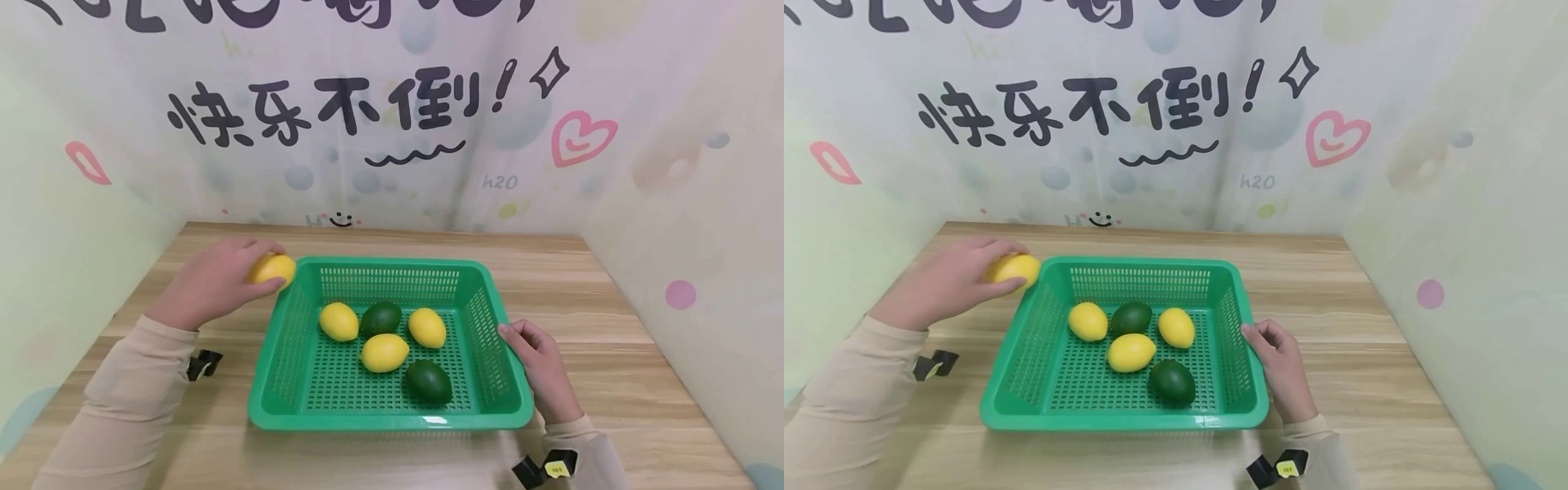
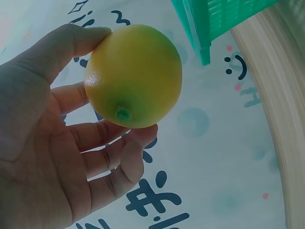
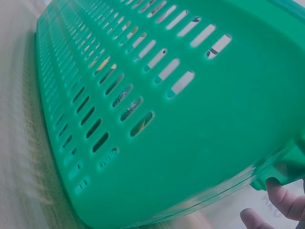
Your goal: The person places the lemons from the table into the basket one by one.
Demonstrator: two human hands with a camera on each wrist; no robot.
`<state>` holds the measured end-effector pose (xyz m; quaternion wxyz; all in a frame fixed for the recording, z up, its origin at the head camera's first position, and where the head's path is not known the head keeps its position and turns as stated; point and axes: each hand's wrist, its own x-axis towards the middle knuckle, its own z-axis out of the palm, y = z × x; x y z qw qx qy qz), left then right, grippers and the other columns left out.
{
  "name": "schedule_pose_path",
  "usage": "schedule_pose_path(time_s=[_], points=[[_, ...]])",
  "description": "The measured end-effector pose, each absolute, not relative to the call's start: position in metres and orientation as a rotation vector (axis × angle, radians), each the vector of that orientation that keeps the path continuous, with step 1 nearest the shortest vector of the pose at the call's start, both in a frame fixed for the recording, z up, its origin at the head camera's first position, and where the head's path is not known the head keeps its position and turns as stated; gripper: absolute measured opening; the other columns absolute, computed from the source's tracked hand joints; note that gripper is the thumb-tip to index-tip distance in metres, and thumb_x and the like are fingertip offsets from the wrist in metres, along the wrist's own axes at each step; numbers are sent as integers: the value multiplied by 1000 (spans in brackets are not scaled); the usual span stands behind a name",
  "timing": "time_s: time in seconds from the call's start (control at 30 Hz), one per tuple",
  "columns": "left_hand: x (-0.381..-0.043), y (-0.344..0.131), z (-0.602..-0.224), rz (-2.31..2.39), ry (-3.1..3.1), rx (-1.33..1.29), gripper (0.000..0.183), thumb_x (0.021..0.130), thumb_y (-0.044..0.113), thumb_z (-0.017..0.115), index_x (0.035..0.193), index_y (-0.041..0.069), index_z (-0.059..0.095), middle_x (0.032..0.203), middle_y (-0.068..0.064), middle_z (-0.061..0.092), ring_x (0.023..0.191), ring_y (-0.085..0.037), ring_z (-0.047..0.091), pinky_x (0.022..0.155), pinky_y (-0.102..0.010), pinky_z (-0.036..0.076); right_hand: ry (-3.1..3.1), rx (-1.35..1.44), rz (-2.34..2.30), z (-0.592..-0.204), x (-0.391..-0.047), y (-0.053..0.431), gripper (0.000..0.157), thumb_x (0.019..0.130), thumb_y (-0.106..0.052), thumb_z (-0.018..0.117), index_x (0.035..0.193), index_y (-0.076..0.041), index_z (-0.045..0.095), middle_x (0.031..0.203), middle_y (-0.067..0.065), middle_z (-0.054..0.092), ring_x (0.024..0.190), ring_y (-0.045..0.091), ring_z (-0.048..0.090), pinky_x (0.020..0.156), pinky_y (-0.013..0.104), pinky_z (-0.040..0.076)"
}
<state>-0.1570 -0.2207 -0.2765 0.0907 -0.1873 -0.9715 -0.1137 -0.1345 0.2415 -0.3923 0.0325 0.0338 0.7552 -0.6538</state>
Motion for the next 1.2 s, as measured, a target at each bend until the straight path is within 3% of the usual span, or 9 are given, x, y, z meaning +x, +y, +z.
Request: schedule_pose_path(time_s=[0.3,0.5,1.2], points=[[-155,-208,-274,-310,-2890,-576,42,92,35,76,127,13,69,111,-12,68,82,-24,59,59,-39,51,2317,113,-2007,-391,-134,242,35,105,-35,61,100,0,60,93,5,61,75,13,64,62,27,60],[-157,-202,-275,-298,-2860,-639,42,92,33,77,126,9,69,108,-12,69,81,-24,59,60,-38,52,2323,94,-2008,-391,-134,242,35,105,-34,60,100,1,60,92,5,61,74,13,64,61,28,60],[-157,-188,-268,-291,-2824,-698,39,92,35,76,124,12,70,111,-10,69,87,-24,61,62,-38,54,2322,97,-2013,-391,-134,241,36,106,-33,60,100,2,60,92,5,61,74,13,65,60,27,60]])
